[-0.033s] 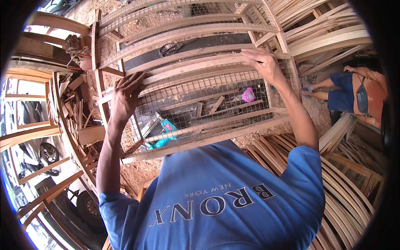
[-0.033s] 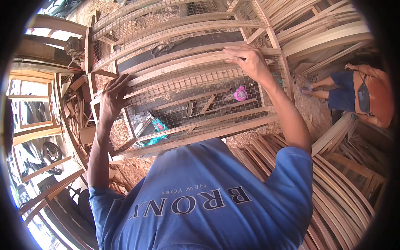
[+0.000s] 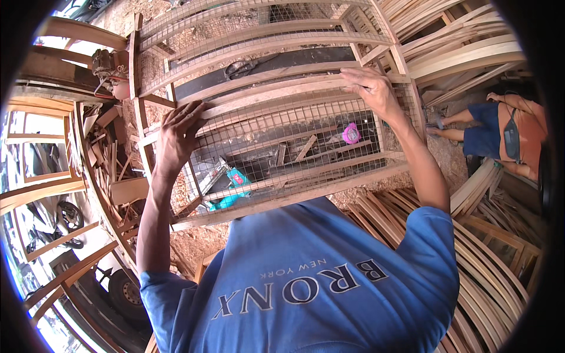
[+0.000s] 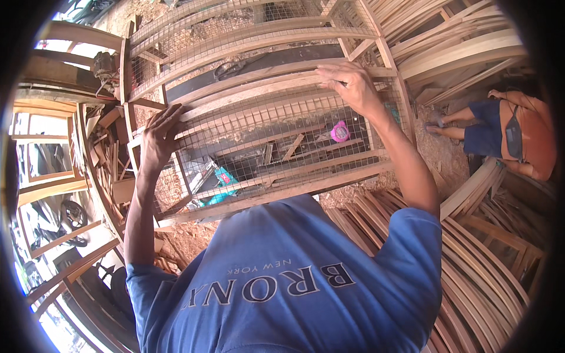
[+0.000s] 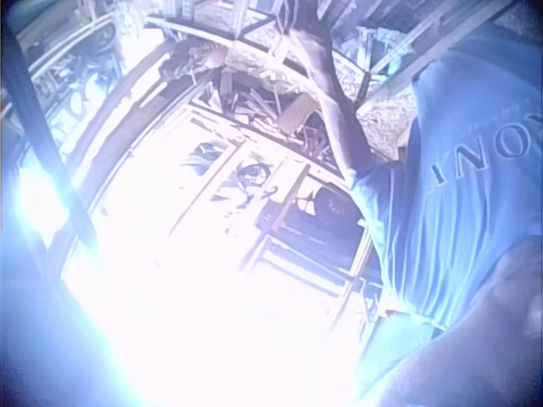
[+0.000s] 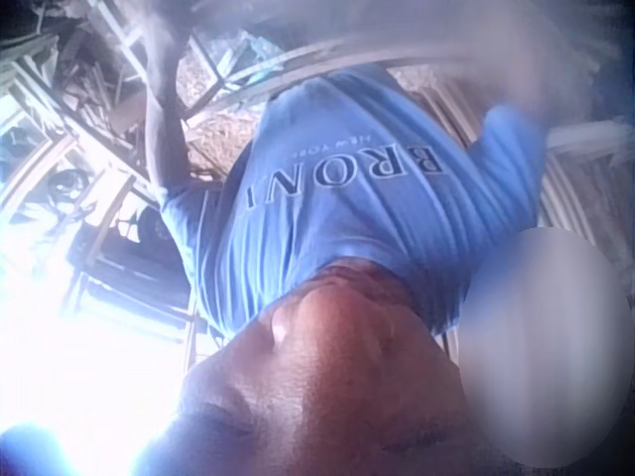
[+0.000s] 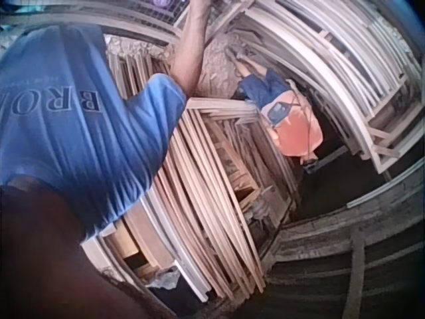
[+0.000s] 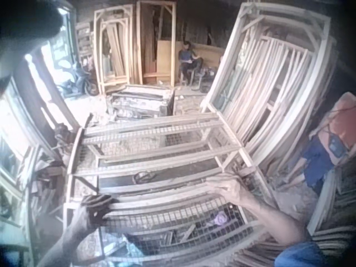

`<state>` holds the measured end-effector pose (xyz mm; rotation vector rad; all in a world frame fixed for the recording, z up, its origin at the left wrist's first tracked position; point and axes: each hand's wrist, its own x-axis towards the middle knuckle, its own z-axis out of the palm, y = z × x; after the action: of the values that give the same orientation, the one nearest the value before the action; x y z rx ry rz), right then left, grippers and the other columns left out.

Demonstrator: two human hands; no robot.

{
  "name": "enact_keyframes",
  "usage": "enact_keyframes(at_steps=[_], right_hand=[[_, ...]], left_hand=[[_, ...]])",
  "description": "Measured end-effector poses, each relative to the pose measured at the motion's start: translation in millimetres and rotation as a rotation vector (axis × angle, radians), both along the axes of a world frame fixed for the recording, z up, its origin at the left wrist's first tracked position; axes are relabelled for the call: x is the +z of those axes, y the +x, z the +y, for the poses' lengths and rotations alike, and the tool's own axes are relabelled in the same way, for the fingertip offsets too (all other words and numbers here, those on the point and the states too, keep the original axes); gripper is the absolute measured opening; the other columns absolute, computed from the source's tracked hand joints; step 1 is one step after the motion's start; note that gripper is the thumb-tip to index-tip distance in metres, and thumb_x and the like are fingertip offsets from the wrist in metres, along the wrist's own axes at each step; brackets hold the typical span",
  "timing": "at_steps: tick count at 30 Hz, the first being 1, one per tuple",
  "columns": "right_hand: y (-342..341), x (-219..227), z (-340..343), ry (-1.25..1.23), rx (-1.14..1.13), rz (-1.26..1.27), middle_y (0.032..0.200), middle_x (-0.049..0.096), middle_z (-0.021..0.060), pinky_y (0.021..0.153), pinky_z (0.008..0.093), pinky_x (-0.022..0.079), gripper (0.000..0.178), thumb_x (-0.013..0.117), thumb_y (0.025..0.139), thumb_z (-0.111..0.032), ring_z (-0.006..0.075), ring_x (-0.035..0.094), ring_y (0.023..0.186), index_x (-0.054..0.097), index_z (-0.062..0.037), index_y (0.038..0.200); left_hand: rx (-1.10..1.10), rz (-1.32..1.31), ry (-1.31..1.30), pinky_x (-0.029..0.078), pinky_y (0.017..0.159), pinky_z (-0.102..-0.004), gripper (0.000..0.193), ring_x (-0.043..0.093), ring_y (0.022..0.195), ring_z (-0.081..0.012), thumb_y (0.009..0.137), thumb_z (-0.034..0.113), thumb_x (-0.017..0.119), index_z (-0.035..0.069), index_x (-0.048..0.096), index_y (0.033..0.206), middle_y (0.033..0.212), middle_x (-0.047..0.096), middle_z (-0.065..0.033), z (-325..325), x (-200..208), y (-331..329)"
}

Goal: The person assembles a wooden frame with wire mesh by cutting a wooden strip to size, positioning it on the frame, and securing it with a pneumatic nail gun. The person repeats this process for additional strips, adjusting the frame as needed.

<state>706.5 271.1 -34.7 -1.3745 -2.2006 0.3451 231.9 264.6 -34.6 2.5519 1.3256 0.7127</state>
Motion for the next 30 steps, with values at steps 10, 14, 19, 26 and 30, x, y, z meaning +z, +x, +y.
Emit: enact_keyframes(at_steps=[10, 14, 19, 26, 30], right_hand=[[0, 11, 2, -0.03, 0.03, -0.087, 0.123, 0.073, 0.0092, 0.107, 0.0437, 0.048, 0.029, 0.075, 0.087, -0.014, 0.0261, 0.066, 0.12, 0.077, -0.0121, 0.116], [-6, 16, 3, -0.034, 0.034, -0.089, 0.123, 0.072, 0.01, 0.108, 0.044, 0.047, 0.027, 0.075, 0.087, -0.014, 0.0259, 0.066, 0.122, 0.077, -0.009, 0.113], [-8, 18, 7, -0.017, 0.068, -0.083, 0.121, 0.073, 0.0105, 0.108, 0.0437, 0.047, 0.026, 0.077, 0.085, -0.014, 0.0267, 0.065, 0.122, 0.077, -0.0072, 0.11], [-20, 18, 7, 0.017, 0.048, -0.063, 0.124, 0.072, 0.0095, 0.108, 0.043, 0.047, 0.032, 0.08, 0.077, -0.003, 0.0268, 0.065, 0.122, 0.077, -0.0047, 0.109], [-29, 30, 8, -0.068, 0.007, 0.008, 0.123, 0.072, 0.0119, 0.105, 0.0419, 0.049, 0.038, 0.081, 0.073, 0.002, 0.0284, 0.066, 0.119, 0.077, -0.0034, 0.11]], left_hand=[[0.006, -0.038, -0.012, 0.048, 0.108, -0.0425, 0.027, 0.064, 0.123, -0.0291, 0.092, 0.012, 0.07, 0.007, 0.072, 0.118, 0.127, 0.07, -0.0114, -1, 6, -2], [0.03, 0.052, 0.018, 0.045, 0.111, -0.0456, 0.029, 0.063, 0.126, -0.0277, 0.093, 0.013, 0.069, 0.009, 0.071, 0.121, 0.13, 0.069, -0.0085, -1, 5, -4], [0.011, 0.077, 0.006, 0.042, 0.115, -0.0477, 0.041, 0.058, 0.132, -0.0282, 0.085, 0.012, 0.072, 0.009, 0.068, 0.126, 0.137, 0.065, -0.0085, 1, 1, -12], [0.012, 0.038, 0.036, 0.046, 0.11, -0.0456, 0.041, 0.061, 0.128, -0.0257, 0.082, 0.007, 0.075, 0.009, 0.069, 0.122, 0.135, 0.067, -0.0076, 5, 2, -16], [0.035, -0.003, 0.039, 0.048, 0.108, -0.044, 0.031, 0.064, 0.125, -0.0234, 0.084, 0.006, 0.07, 0.01, 0.072, 0.115, 0.128, 0.07, -0.0071, 6, 10, -17]])
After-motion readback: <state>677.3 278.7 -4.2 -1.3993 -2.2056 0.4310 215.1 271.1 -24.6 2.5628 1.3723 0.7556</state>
